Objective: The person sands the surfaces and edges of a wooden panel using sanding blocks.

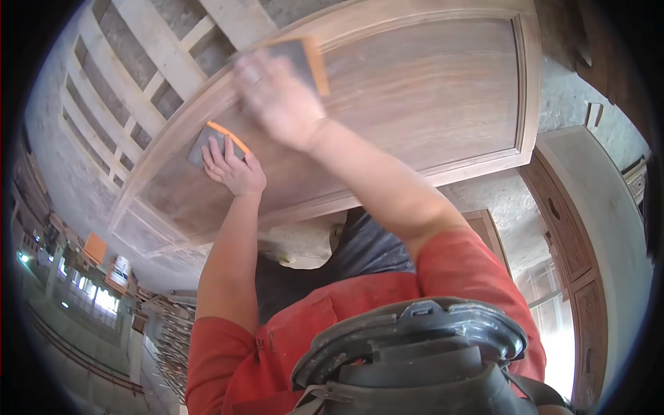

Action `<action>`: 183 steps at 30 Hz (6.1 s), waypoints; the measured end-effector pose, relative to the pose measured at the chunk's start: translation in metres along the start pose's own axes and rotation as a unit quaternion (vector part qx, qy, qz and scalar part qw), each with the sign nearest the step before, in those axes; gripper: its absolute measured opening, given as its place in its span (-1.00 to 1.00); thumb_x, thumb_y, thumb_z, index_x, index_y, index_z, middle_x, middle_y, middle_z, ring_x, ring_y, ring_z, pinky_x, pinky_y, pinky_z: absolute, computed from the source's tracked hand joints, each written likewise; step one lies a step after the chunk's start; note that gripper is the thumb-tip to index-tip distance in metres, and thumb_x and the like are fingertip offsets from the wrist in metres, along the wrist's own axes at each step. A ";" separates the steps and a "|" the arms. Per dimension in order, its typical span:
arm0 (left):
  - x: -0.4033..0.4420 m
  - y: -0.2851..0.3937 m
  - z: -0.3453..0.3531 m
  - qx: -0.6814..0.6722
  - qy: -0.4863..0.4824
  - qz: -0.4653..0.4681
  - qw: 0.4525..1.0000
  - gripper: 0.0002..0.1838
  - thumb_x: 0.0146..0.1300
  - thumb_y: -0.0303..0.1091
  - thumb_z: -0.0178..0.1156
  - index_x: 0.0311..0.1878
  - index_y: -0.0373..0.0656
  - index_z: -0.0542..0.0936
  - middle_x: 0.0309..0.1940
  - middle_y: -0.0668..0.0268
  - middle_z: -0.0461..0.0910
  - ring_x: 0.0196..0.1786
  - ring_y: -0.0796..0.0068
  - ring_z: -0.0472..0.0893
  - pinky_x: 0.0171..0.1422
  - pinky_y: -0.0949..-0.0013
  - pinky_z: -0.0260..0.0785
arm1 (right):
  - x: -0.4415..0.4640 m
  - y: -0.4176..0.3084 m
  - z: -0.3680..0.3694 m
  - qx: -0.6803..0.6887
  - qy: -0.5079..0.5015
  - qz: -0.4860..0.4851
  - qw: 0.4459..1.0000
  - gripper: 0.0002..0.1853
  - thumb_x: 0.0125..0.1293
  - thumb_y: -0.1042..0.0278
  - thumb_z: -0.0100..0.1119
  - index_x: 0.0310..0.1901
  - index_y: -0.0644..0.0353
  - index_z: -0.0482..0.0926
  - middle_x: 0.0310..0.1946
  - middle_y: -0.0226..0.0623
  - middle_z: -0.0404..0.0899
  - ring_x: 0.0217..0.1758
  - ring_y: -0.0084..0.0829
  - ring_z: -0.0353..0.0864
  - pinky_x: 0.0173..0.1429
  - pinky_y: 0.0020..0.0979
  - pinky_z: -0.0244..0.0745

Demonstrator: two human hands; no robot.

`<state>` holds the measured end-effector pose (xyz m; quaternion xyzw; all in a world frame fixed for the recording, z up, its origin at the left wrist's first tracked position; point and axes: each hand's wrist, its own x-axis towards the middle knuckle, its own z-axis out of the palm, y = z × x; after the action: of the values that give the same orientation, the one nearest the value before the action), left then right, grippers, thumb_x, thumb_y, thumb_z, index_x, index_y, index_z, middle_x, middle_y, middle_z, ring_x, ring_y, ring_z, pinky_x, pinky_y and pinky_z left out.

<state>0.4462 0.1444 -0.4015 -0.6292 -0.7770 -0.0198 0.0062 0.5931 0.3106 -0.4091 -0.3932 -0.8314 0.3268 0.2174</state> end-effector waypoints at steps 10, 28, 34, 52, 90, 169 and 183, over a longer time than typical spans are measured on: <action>-0.003 -0.002 0.001 -0.032 0.035 0.002 0.999 -0.43 0.35 -0.12 0.02 0.39 -0.08 0.33 0.47 0.02 0.17 0.51 -0.17 0.05 0.48 -0.30 -0.19 | -0.047 0.174 -0.184 -0.383 0.188 0.180 0.887 -0.38 0.42 0.21 -0.01 0.40 0.42 0.23 0.48 0.07 0.14 0.54 0.06 0.07 0.60 -0.16 -0.03; 0.151 0.088 -0.007 0.007 -0.055 0.381 0.923 -0.37 0.29 -0.18 0.17 0.45 0.15 0.34 0.50 0.57 0.20 0.56 0.32 0.12 0.55 -0.19 -0.07 | -0.177 0.119 -0.145 -0.386 0.211 0.403 0.802 -0.34 0.44 -0.12 -0.11 0.45 0.08 0.24 0.51 -0.16 0.13 0.57 0.00 0.01 0.58 -0.02 -0.15; 0.227 0.263 0.015 -0.009 0.034 0.478 0.877 -0.48 0.44 -0.09 -0.03 0.44 0.13 0.35 0.51 0.56 0.21 0.57 0.40 0.10 0.57 -0.12 -0.08 | -0.177 0.113 -0.151 -0.337 0.210 0.401 0.825 -0.32 0.42 -0.09 -0.08 0.46 0.10 0.20 0.51 -0.13 0.12 0.59 -0.01 -0.05 0.58 0.03 -0.18; 0.145 0.026 -0.019 0.068 -0.057 0.453 0.887 -0.37 0.41 -0.20 -0.05 0.53 0.03 0.16 0.50 0.43 0.23 0.59 0.43 0.06 0.56 -0.13 -0.13 | -0.184 0.114 -0.151 -0.436 0.189 0.384 0.792 -0.38 0.48 -0.05 -0.13 0.47 0.05 0.23 0.51 -0.23 0.16 0.57 -0.14 0.07 0.54 -0.12 0.02; -0.048 -0.347 -0.070 0.170 -0.213 -0.094 0.958 -0.47 0.40 -0.30 -0.08 0.44 0.02 0.28 0.39 0.13 0.33 0.52 0.29 0.19 0.58 -0.17 -0.18 | -0.133 0.015 -0.046 -0.412 0.205 0.344 0.818 -0.36 0.30 -0.23 0.13 0.26 0.04 0.45 0.23 -0.20 0.44 0.30 -0.12 0.38 0.32 -0.05 0.24; -0.104 -0.424 0.011 0.151 0.153 -0.421 0.881 -0.49 0.25 0.12 0.16 0.09 -0.06 0.61 0.04 0.16 0.63 0.07 0.07 0.60 0.07 -0.09 0.42 | 0.064 -0.189 0.188 -0.205 -0.042 -0.217 0.953 -0.18 0.28 -0.30 0.08 0.35 0.24 0.32 0.43 -0.06 0.24 0.50 0.00 0.14 0.54 -0.04 0.02; -0.101 -0.422 -0.011 0.054 0.113 -0.361 0.924 -0.51 0.39 -0.15 0.13 0.14 -0.44 0.50 -0.04 -0.15 0.62 0.00 -0.09 0.62 0.08 0.06 0.47 | 0.005 0.171 -0.171 -0.419 0.133 0.229 0.868 -0.29 0.46 -0.13 -0.09 0.43 0.25 0.19 0.49 0.03 0.10 0.58 0.00 -0.03 0.59 -0.03 -0.15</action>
<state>0.0542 -0.0422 -0.4033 -0.2983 -0.9455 -0.0499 0.1206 0.7830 0.4602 -0.4123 -0.6662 -0.7404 -0.0673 0.0596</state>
